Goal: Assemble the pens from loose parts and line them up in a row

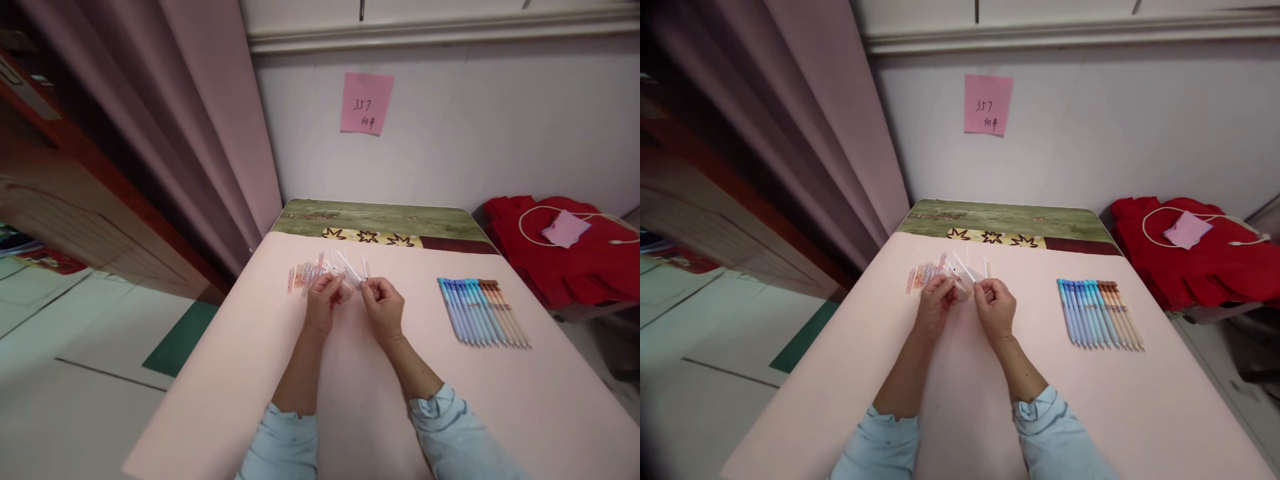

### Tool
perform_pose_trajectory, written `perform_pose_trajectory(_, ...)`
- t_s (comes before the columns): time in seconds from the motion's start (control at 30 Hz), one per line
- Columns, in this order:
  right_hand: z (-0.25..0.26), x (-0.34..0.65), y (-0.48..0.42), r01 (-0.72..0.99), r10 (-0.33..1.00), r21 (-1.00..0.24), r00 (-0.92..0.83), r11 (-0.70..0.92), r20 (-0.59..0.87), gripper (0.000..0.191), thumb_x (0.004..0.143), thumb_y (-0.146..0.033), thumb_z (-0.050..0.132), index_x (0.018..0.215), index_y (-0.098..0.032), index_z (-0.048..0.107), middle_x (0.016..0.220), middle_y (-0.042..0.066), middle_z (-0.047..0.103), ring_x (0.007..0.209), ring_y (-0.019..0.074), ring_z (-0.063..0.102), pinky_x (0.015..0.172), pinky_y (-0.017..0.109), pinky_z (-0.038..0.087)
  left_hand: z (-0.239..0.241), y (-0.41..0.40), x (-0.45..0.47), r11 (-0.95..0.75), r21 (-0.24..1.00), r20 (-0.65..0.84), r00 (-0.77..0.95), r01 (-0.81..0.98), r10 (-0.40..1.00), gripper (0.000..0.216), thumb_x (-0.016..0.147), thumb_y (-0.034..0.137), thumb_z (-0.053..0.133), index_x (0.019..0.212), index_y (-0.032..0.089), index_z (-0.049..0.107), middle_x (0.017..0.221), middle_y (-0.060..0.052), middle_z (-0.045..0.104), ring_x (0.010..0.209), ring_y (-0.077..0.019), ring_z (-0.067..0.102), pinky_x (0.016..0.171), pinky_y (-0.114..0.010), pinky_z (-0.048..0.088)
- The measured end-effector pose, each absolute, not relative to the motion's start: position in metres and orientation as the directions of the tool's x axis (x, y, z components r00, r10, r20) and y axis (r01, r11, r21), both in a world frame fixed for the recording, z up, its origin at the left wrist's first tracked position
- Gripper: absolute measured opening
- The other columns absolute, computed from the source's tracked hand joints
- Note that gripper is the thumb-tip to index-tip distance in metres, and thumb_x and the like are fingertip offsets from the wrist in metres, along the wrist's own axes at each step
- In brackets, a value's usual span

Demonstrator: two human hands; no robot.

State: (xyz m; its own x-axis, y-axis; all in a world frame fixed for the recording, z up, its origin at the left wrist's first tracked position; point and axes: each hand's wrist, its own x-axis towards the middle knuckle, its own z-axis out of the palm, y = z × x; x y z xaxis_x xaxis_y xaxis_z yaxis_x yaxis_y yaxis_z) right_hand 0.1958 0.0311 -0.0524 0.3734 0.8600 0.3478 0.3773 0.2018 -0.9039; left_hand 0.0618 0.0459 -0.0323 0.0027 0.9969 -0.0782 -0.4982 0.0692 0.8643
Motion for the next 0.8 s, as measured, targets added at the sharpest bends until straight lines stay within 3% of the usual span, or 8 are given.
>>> perform_pose_trajectory(0.13,-0.055,0.191,0.031,0.111,0.928,-0.976,0.305,0.187,0.213,0.026,0.081,-0.044,0.066,0.077,-0.018,0.063,0.056,-0.005,0.048,0.049,0.0095,0.037,0.048,0.022,0.032,-0.032,0.044,0.062,0.109,0.868,-0.063,0.11,-0.485,0.992,0.023,0.073,0.033,0.076,0.084,0.014,0.073,0.073,-0.003,0.065,0.06,-0.0082,0.052,0.058,-0.022,0.04)
perform_pose_trajectory(0.23,-0.053,0.191,0.03,0.051,0.956,-0.982,0.222,0.183,0.19,0.026,0.08,-0.043,0.068,0.075,-0.018,0.064,0.054,-0.006,0.046,0.048,0.009,0.034,0.048,0.023,0.029,-0.03,0.044,0.062,0.13,0.864,-0.08,0.123,-0.486,0.989,0.023,0.071,0.033,0.078,0.082,0.013,0.074,0.08,-0.005,0.068,0.059,-0.0072,0.05,0.054,-0.022,0.037)
perform_pose_trajectory(0.37,-0.047,0.194,0.03,-0.042,0.978,-0.986,0.138,0.164,0.157,0.028,0.082,-0.045,0.066,0.075,-0.018,0.066,0.059,-0.004,0.052,0.05,0.0091,0.037,0.049,0.023,0.031,-0.026,0.044,0.059,0.15,0.84,-0.098,0.126,-0.521,0.987,0.025,0.07,0.035,0.078,0.081,0.013,0.075,0.073,-0.005,0.066,0.059,-0.0084,0.051,0.053,-0.022,0.037)
perform_pose_trajectory(0.47,-0.044,0.197,0.033,-0.221,0.99,-0.973,0.134,0.069,0.04,0.033,0.081,-0.05,0.065,0.082,-0.017,0.069,0.067,-0.002,0.058,0.048,0.0077,0.036,0.045,0.022,0.028,-0.025,0.042,0.058,0.212,0.836,-0.125,0.201,-0.506,0.972,0.024,0.069,0.035,0.078,0.077,0.013,0.073,0.073,-0.005,0.066,0.055,-0.0078,0.049,0.05,-0.022,0.035)
perform_pose_trajectory(0.57,-0.043,0.2,0.038,-0.372,0.996,-0.927,0.047,-0.049,-0.071,0.04,0.078,-0.054,0.068,0.091,-0.016,0.071,0.061,-0.004,0.055,0.043,0.0065,0.031,0.042,0.021,0.023,-0.026,0.04,0.059,0.292,0.846,-0.151,0.326,-0.447,0.933,0.024,0.068,0.034,0.08,0.077,0.013,0.074,0.071,-0.006,0.065,0.055,-0.0093,0.051,0.052,-0.023,0.036)
perform_pose_trajectory(0.7,-0.043,0.203,0.042,-0.446,0.996,-0.891,-0.04,-0.092,-0.082,0.035,0.072,-0.048,0.077,0.084,-0.015,0.071,0.052,-0.005,0.051,0.046,0.0077,0.041,0.045,0.021,0.031,-0.027,0.04,0.061,0.338,0.846,-0.166,0.4,-0.412,0.901,0.023,0.069,0.032,0.08,0.077,0.012,0.073,0.069,-0.005,0.064,0.057,-0.0102,0.053,0.054,-0.023,0.039)
perform_pose_trajectory(0.8,-0.039,0.21,0.045,-0.461,0.994,-0.886,0.067,-0.043,-0.083,0.033,0.072,-0.045,0.078,0.082,-0.014,0.071,0.051,-0.005,0.052,0.045,0.0064,0.042,0.044,0.018,0.033,-0.026,0.041,0.062,0.3,0.859,-0.161,0.337,-0.415,0.928,0.024,0.07,0.034,0.079,0.079,0.013,0.072,0.068,-0.004,0.065,0.057,-0.0097,0.054,0.056,-0.023,0.041)
